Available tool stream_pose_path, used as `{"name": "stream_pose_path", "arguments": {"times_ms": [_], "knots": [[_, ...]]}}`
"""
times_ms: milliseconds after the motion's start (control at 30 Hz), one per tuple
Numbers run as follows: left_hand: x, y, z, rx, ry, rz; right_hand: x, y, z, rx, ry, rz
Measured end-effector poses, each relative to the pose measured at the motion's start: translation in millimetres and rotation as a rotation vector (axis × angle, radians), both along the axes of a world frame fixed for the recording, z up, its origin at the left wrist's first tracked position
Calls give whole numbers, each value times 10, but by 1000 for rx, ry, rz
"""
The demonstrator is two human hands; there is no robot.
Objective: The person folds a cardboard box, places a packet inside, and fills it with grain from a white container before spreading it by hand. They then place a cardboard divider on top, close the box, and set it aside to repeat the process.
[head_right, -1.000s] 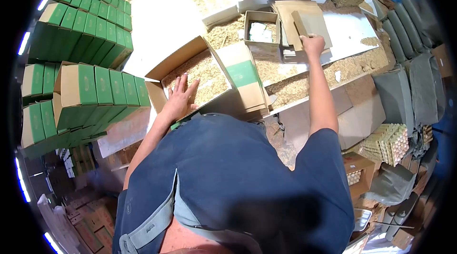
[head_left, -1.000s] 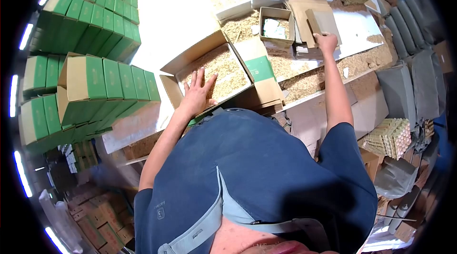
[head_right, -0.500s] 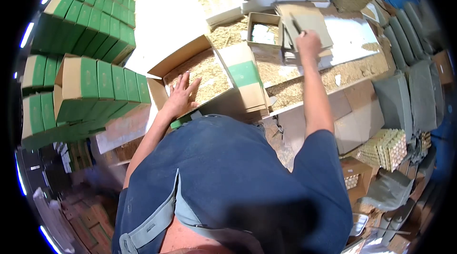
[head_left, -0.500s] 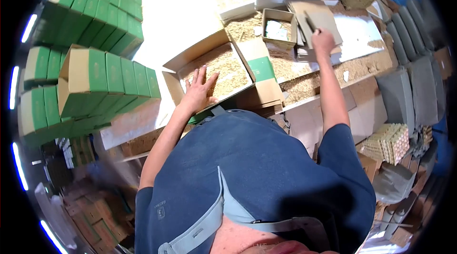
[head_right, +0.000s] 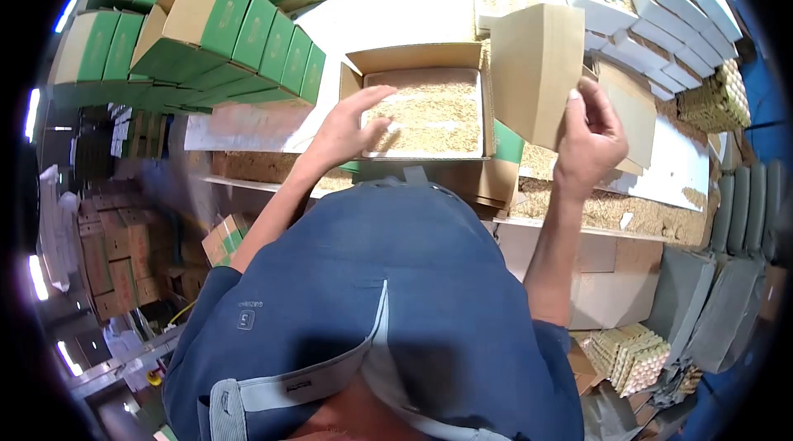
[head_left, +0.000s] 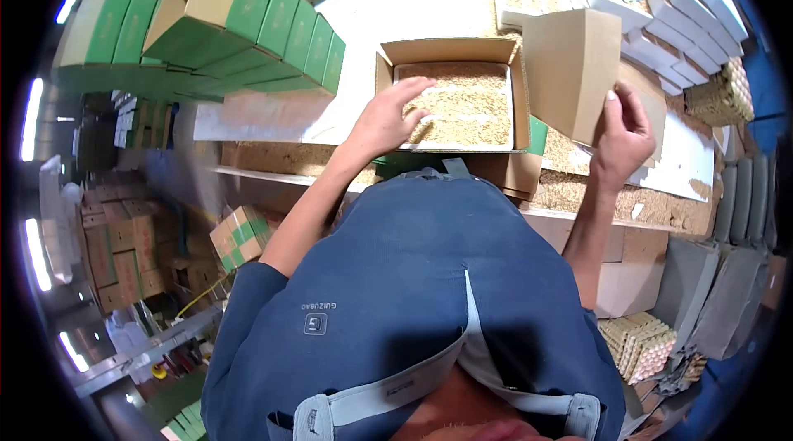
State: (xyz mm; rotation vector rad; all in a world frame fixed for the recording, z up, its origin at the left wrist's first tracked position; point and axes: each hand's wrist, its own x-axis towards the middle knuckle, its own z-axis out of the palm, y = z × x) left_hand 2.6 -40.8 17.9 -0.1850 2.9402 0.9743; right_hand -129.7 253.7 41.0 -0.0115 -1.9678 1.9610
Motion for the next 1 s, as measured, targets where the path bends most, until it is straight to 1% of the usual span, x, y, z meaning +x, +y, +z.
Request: {"name": "stream_pose_path", "arguments": {"times_ms": [33, 67, 100, 133, 167, 200, 233, 300, 333, 367, 400, 433, 500, 533, 567, 633, 700, 767, 800, 833, 900, 933, 967, 1000], "knots": [[48, -57, -16, 7, -7, 15, 21, -68, -78, 0, -20, 22], [77, -118, -38, 73, 67, 71, 40, -103, -136, -103, -113, 120], [75, -158, -53, 136, 149, 123, 76, -150, -143, 40, -53, 65], [73, -173, -64, 271, 115, 145, 137, -105, -63, 141, 33, 47], [67, -174, -53, 275, 116, 155, 215, -35, 72, 242, 119, 31], [61, -152, -13, 342, 91, 152, 219, 50, 205, 114, 158, 35], [59, -131, 0, 408, 66, 146, 232, 65, 377, 116, 155, 45], [22, -114, -38, 434, 111, 146, 244, 68, 641, -125, 335, 120], [-5, -113, -59, 523, 190, 226, 218, 39, 610, 31, 364, 139], [-25, -117, -65, 611, 269, 303, 222, -46, 541, 0, 256, 248], [-41, -134, -38, 683, 307, 293, 245, -139, 454, -6, 184, 316], [-74, -146, -14, 682, 313, 290, 251, -245, 356, -14, 114, 385], [-78, -149, 12, 874, 364, 397, 251, -435, 103, 176, 65, 379], [-66, -118, 80, 864, 376, 418, 242, -493, -66, 263, -26, 380], [-59, -147, 23, 865, 373, 416, 234, -530, -233, 350, -115, 378], [-48, -223, -91, 602, 256, 375, 250, -568, -437, 408, -78, 398], [-33, -217, -137, 589, 253, 393, 256, -534, -461, 445, -86, 389], [-26, -206, -116, 451, 145, 457, 241, -502, -436, 491, -47, 441], [-57, -194, -97, 382, 180, 437, 211, -483, -442, 494, -80, 466], [-79, -173, -65, 385, 176, 427, 197, -467, -421, 495, -84, 456], [-111, -139, 44, 121, 32, 402, 179, -473, -325, 530, -297, 528], [-108, -150, -16, -103, 42, 362, 172, -478, -298, 582, -312, 542], [-118, -101, -14, -104, 43, 357, 167, -493, -316, 580, -313, 537], [-116, -5, -1, -256, -17, 304, 167, -514, -346, 675, -231, 536]]}}
